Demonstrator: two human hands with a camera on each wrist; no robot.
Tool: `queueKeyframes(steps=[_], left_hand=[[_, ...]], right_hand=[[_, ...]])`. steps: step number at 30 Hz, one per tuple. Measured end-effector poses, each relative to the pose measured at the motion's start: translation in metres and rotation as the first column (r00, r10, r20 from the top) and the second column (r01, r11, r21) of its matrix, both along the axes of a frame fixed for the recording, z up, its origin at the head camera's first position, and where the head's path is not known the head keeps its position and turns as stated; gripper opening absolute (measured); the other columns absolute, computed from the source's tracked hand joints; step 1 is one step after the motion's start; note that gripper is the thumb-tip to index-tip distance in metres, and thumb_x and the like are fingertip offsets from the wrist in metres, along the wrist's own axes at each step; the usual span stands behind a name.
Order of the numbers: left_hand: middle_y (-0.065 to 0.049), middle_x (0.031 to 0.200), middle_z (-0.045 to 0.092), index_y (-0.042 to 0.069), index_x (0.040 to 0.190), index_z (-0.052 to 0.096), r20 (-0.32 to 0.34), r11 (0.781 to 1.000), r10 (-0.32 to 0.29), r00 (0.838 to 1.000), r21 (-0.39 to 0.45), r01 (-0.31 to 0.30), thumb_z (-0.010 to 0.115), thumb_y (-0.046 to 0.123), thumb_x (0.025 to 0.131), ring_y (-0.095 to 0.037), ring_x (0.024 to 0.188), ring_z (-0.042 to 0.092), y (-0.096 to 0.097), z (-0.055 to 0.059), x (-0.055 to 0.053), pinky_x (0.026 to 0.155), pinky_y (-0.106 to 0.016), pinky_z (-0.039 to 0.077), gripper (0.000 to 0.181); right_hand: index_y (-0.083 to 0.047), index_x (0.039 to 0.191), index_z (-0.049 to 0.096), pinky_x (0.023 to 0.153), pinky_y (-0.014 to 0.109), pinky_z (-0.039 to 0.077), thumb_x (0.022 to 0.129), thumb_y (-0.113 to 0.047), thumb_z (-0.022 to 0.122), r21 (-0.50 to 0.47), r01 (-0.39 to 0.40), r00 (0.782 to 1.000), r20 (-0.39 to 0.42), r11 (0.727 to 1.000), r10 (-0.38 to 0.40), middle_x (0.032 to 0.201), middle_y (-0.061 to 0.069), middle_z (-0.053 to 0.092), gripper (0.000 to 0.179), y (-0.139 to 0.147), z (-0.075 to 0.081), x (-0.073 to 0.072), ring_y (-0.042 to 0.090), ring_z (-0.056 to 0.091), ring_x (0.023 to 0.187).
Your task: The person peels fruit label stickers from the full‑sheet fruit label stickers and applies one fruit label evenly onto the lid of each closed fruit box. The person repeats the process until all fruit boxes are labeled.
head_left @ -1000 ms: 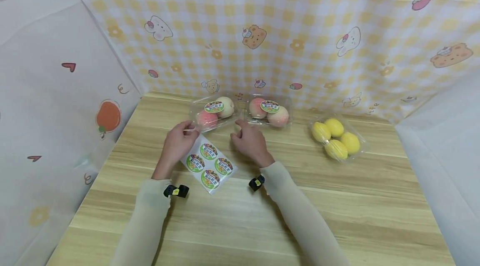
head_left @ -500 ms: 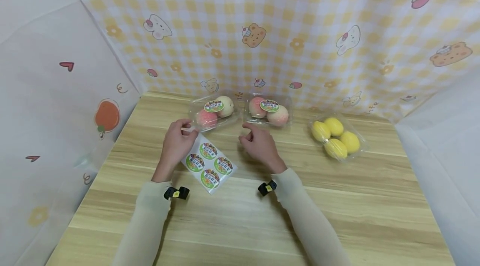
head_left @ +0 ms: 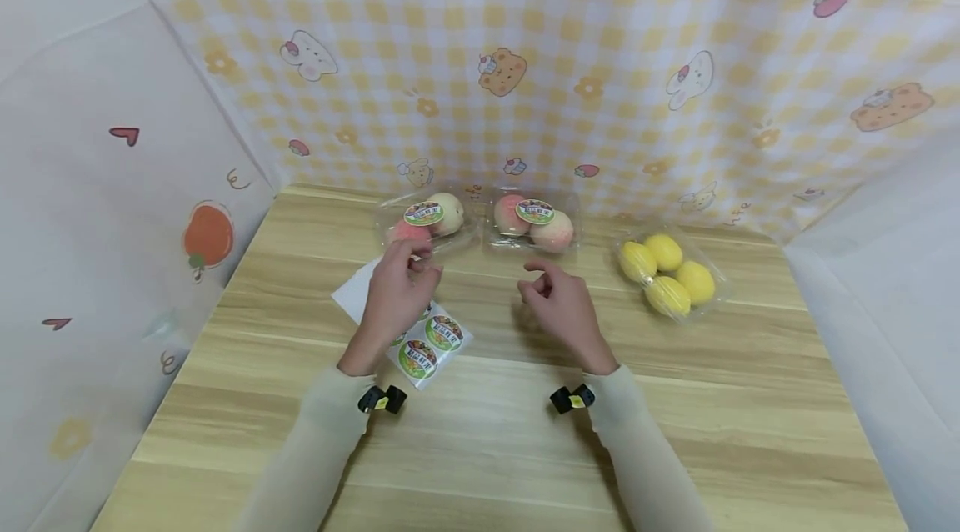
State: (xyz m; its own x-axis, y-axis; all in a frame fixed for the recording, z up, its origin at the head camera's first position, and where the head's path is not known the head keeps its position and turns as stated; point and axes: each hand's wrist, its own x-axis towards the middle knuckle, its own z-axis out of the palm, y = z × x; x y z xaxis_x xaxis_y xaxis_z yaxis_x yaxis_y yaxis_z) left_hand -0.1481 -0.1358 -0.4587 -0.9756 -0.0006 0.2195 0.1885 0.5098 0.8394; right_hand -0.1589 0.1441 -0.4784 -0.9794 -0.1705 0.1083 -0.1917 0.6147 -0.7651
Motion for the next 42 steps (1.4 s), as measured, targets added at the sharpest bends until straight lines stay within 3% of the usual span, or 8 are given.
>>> queueKeyframes(steps=[6,15,19,27,34,42], left_hand=[[-0.011,0.124,0.071,0.002,0.135,0.068,0.051,0.997,-0.075,0.996,0.036,0.073,0.072,0.017,0.102,-0.028,0.112,0.066,0.024,0.005,-0.004,0.096,-0.046,0.053,0.037],[-0.004,0.113,0.076,0.005,0.134,0.07,0.094,0.978,-0.203,0.975,0.059,0.198,0.07,0.019,0.104,-0.022,0.105,0.073,0.073,0.011,-0.008,0.092,-0.042,0.06,0.034],[-0.002,0.115,0.075,0.008,0.134,0.07,0.113,0.968,-0.249,0.962,0.041,0.246,0.07,0.022,0.105,-0.019,0.105,0.073,0.098,0.016,-0.011,0.092,-0.039,0.06,0.033],[-0.001,0.114,0.075,0.007,0.132,0.071,0.128,0.942,-0.336,0.933,0.038,0.334,0.07,0.023,0.105,-0.014,0.103,0.073,0.141,0.017,-0.02,0.09,-0.031,0.059,0.031],[0.004,0.117,0.075,0.009,0.135,0.071,0.173,0.913,-0.406,0.897,0.047,0.405,0.067,0.025,0.106,-0.01,0.106,0.071,0.176,0.015,-0.027,0.091,-0.027,0.057,0.033],[0.0,0.13,0.075,0.007,0.14,0.07,0.263,0.904,-0.419,0.869,0.029,0.427,0.064,0.029,0.107,-0.015,0.115,0.072,0.209,0.007,-0.044,0.096,-0.031,0.057,0.04]], right_hand=[[0.001,0.131,0.072,0.063,0.03,0.052,0.107,-0.021,0.072,-0.015,0.063,0.998,-0.009,0.998,-0.063,0.086,0.001,0.078,0.033,0.033,0.003,0.01,0.016,0.069,0.073],[0.002,0.128,0.072,0.063,0.022,0.055,0.108,-0.019,0.069,-0.106,0.201,0.979,0.008,0.974,-0.201,0.088,0.011,0.079,0.029,0.081,0.013,0.021,0.026,0.074,0.076],[0.003,0.125,0.073,0.066,0.021,0.059,0.108,-0.016,0.07,-0.149,0.268,0.962,-0.016,0.952,-0.273,0.086,0.014,0.078,0.026,0.1,0.018,0.02,0.017,0.075,0.073],[0.0,0.123,0.074,0.065,0.019,0.052,0.106,-0.023,0.071,-0.172,0.422,0.906,0.039,0.89,-0.422,0.08,-0.004,0.076,0.029,0.134,0.026,0.021,0.01,0.069,0.072],[-0.005,0.119,0.071,0.061,0.02,0.055,0.106,-0.026,0.073,-0.221,0.535,0.844,0.107,0.815,-0.525,0.076,-0.011,0.073,0.025,0.167,0.031,0.026,0.006,0.068,0.068],[-0.012,0.106,0.069,0.06,0.018,0.054,0.104,-0.024,0.073,-0.241,0.64,0.768,0.189,0.73,-0.611,0.071,-0.016,0.07,0.013,0.197,0.029,0.027,0.004,0.068,0.065]])
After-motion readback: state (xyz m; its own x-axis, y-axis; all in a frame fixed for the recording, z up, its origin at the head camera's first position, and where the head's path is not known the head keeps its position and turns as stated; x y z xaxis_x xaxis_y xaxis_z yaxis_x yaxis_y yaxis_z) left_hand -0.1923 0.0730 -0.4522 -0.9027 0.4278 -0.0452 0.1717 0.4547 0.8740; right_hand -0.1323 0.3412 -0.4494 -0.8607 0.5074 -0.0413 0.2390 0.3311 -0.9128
